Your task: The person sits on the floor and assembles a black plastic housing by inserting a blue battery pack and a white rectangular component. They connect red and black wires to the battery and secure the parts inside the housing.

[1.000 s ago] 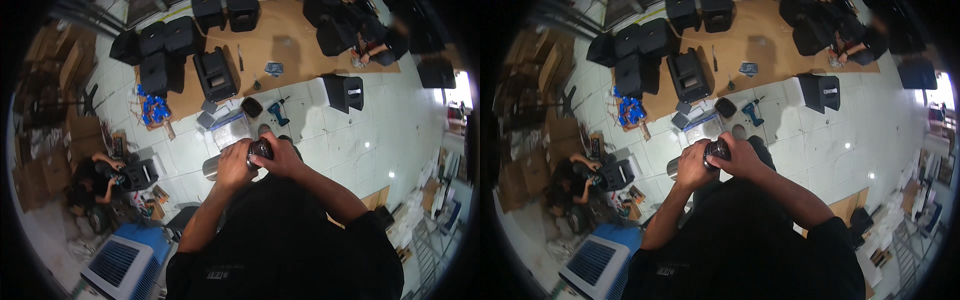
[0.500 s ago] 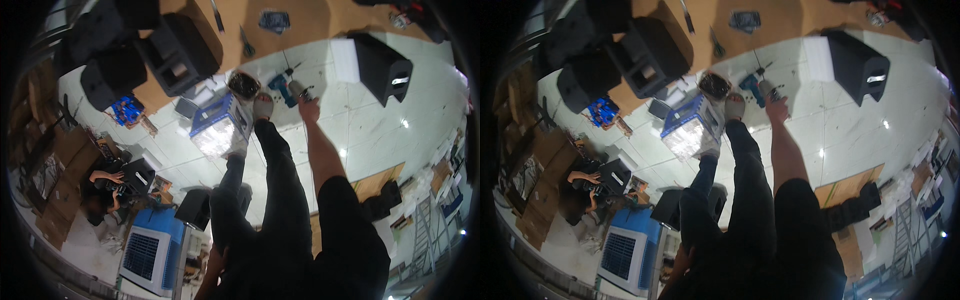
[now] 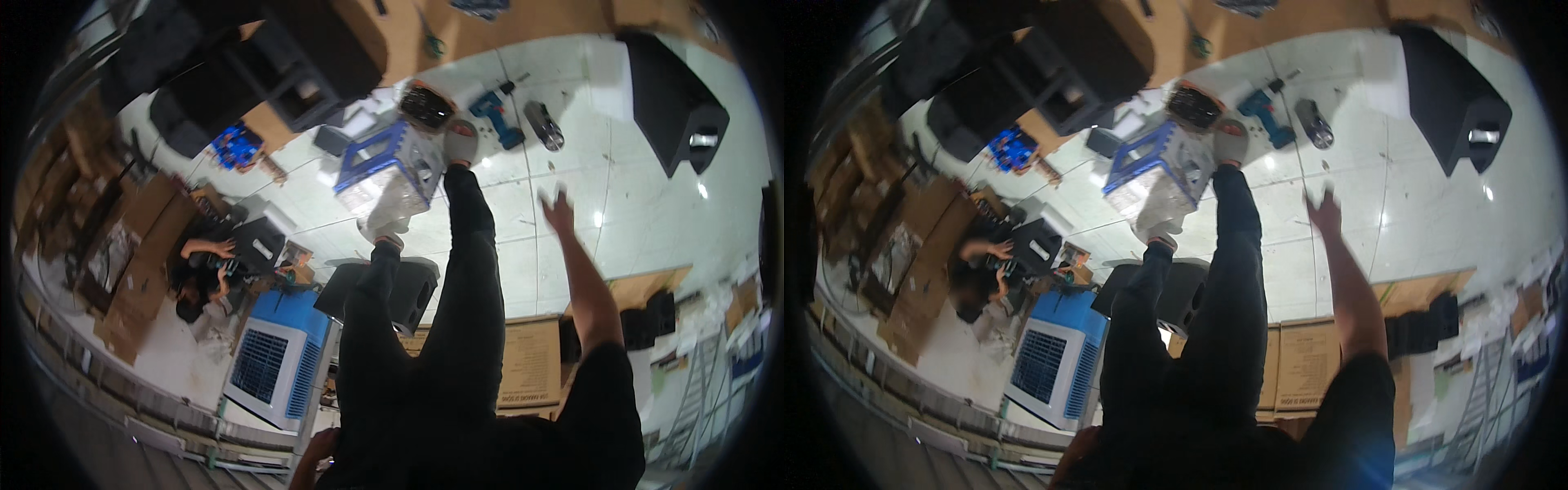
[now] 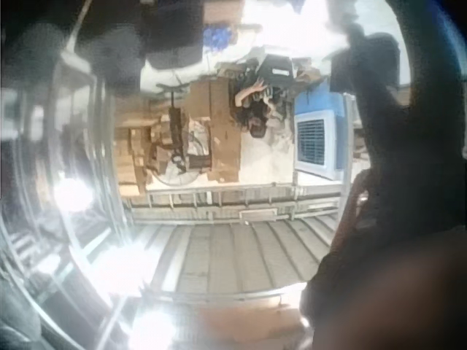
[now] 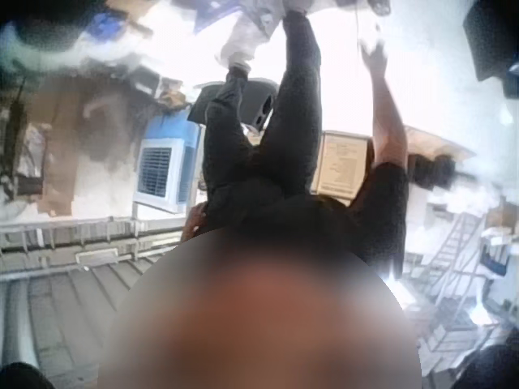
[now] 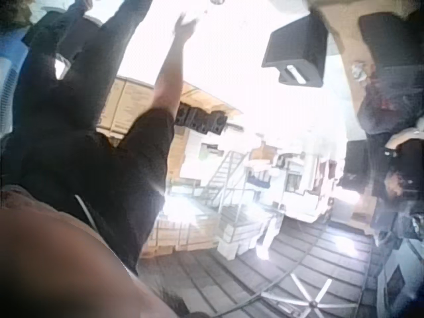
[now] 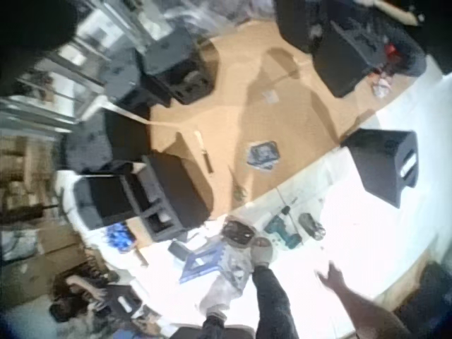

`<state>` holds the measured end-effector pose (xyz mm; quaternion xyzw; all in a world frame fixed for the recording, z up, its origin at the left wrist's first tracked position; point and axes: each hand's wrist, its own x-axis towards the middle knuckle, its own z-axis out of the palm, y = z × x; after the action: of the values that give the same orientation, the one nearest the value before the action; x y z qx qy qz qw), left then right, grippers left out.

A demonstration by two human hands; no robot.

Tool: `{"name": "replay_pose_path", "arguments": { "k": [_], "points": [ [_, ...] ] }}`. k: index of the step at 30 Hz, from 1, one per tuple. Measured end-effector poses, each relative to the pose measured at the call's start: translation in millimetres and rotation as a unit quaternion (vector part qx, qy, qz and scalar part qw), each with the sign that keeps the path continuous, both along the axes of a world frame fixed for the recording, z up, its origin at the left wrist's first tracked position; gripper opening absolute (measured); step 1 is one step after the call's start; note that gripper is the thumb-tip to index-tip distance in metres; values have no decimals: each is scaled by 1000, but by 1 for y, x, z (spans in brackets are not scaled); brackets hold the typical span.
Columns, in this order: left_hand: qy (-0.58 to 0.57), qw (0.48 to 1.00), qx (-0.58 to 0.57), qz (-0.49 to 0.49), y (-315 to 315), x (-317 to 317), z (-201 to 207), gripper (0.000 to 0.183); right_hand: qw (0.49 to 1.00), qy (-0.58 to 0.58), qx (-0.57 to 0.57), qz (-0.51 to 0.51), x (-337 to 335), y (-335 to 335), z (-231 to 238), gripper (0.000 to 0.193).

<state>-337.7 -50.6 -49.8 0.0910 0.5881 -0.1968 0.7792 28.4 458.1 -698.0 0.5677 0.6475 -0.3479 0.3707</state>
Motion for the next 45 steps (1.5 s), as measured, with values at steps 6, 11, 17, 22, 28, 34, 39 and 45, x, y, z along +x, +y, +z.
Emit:
{"name": "replay_pose_path", "arguments": {
  "k": [6, 11, 17, 22, 28, 34, 39, 45],
  "points": [
    [128, 915, -81, 375, -28, 9, 84, 34, 774, -69, -492, -393, 48, -157, 393, 23],
    [200, 882, -33, 426, -15, -28, 62, 45, 782, -12, -466, -413, -41, -150, 557, 35],
    [154, 841, -60, 515, -61, -126, 18, 42, 838, 92, -426, -329, -105, -179, 564, 35],
    [66, 942, 172, 282, -160, -248, -97, 43, 891, 90, -261, -360, -182, -267, 577, 34],
    [-129, 937, 324, -4, -214, -402, -144, 46, 922, 74, -170, -340, -297, -379, 622, 34],
    [-60, 956, 195, 210, -153, -473, -46, 47, 946, 75, -160, -272, -353, -384, 671, 34],
    [0, 927, 152, 343, -97, -488, -15, 47, 961, 70, -190, -190, -378, -314, 672, 34],
    [-12, 909, 132, 396, -65, -399, -24, 40, 920, 175, -350, -22, -385, -148, 636, 34]
  ]
}}
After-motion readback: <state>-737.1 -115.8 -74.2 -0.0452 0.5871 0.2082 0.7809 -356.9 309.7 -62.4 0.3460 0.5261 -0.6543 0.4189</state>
